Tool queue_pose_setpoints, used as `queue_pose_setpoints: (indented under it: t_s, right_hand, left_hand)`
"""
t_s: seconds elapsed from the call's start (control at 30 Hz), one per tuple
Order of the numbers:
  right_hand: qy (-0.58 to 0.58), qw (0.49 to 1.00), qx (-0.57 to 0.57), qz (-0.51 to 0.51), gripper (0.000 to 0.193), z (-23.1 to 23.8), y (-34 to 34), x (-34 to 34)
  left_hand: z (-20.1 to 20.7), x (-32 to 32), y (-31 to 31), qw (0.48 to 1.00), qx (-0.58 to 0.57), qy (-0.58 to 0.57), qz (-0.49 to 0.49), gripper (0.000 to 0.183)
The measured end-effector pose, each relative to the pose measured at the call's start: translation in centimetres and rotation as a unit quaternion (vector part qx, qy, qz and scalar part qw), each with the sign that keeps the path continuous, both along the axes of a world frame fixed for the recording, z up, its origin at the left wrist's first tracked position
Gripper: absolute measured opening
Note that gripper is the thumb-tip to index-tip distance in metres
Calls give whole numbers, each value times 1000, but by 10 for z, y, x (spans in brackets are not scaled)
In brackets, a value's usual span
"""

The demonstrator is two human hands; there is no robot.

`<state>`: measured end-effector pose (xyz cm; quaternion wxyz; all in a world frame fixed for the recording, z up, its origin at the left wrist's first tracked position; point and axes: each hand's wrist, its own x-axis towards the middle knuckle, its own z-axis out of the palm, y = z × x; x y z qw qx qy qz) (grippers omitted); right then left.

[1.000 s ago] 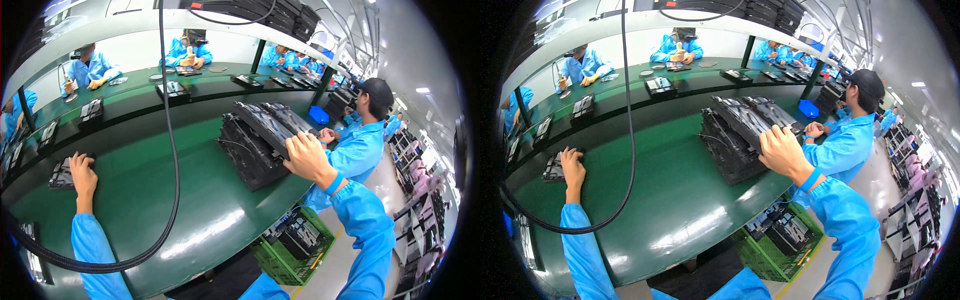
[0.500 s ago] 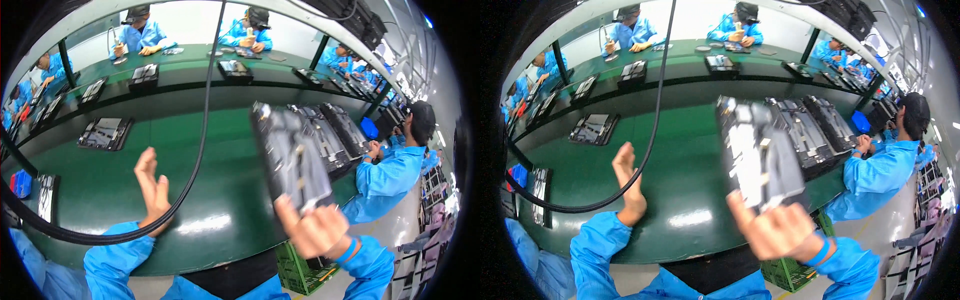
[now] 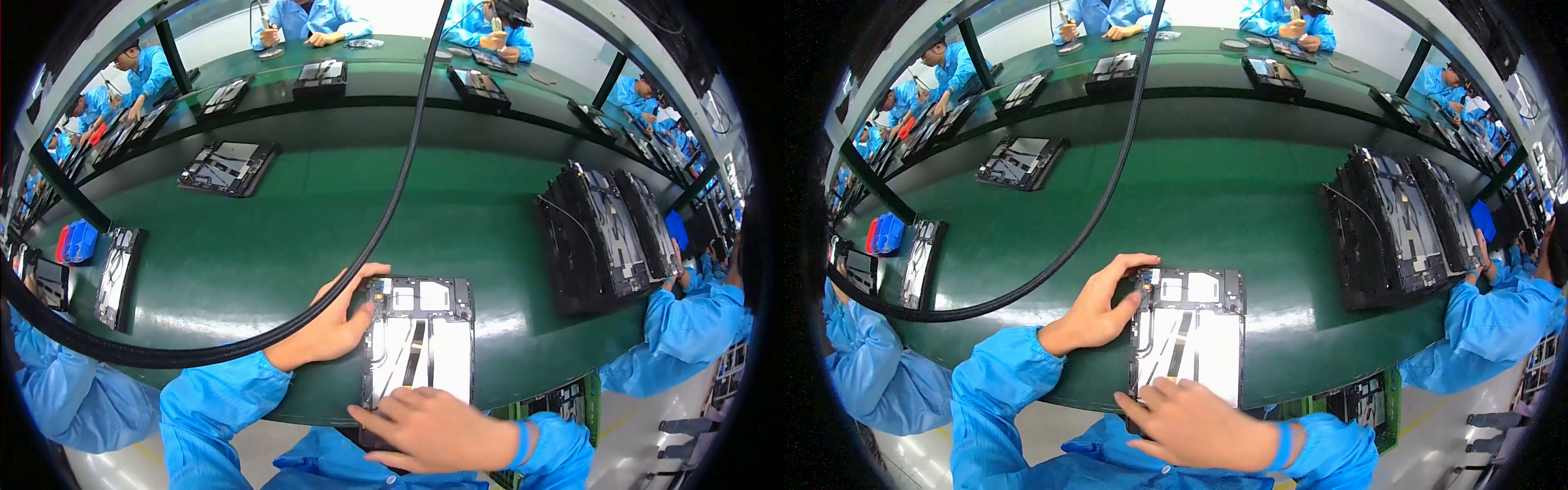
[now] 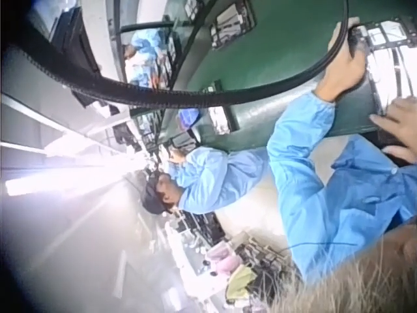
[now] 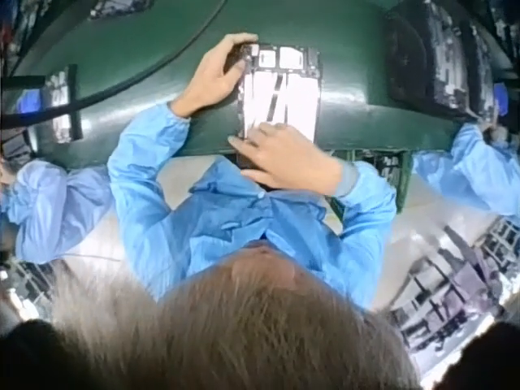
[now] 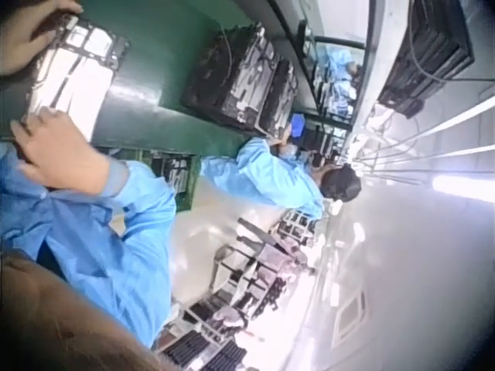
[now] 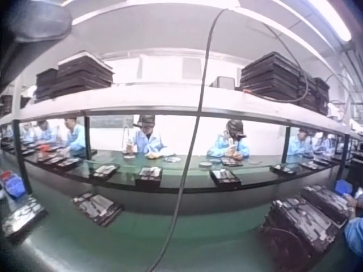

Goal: The person connects internal ribbon cables to circuit board components within a tablet chassis by hand.

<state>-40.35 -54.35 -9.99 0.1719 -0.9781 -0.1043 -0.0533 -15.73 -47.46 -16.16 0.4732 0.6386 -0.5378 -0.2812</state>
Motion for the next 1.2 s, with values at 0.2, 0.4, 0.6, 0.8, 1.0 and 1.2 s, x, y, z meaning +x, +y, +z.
queue_pose_setpoints:
  t_s: [0.2,0.4,0.6,0.8,1.0,1.2]
  right_hand:
    - [-124,981,112,-97,18,4,-82,57]
    - [-80,984,92,-127,31,-28,-106,67]
    - [-73,974,151,-152,28,-36,-110,66]
    - [-100,973,151,-140,21,-46,-116,67]
    - [-121,975,107,-155,20,-45,-111,71]
    - [-90,970,179,-136,15,-38,-122,59]
  left_hand:
    - [4,13,8,998,5,10,-68,78]
    - [8,21,6,985,49,2,-167,107]
    - [14,23,3,980,76,56,-176,110]
    - [14,22,1,982,68,16,-175,104]
    - [19,7,-5,987,43,-63,-139,102]
    - [9,0,-7,992,1,-63,-111,101]
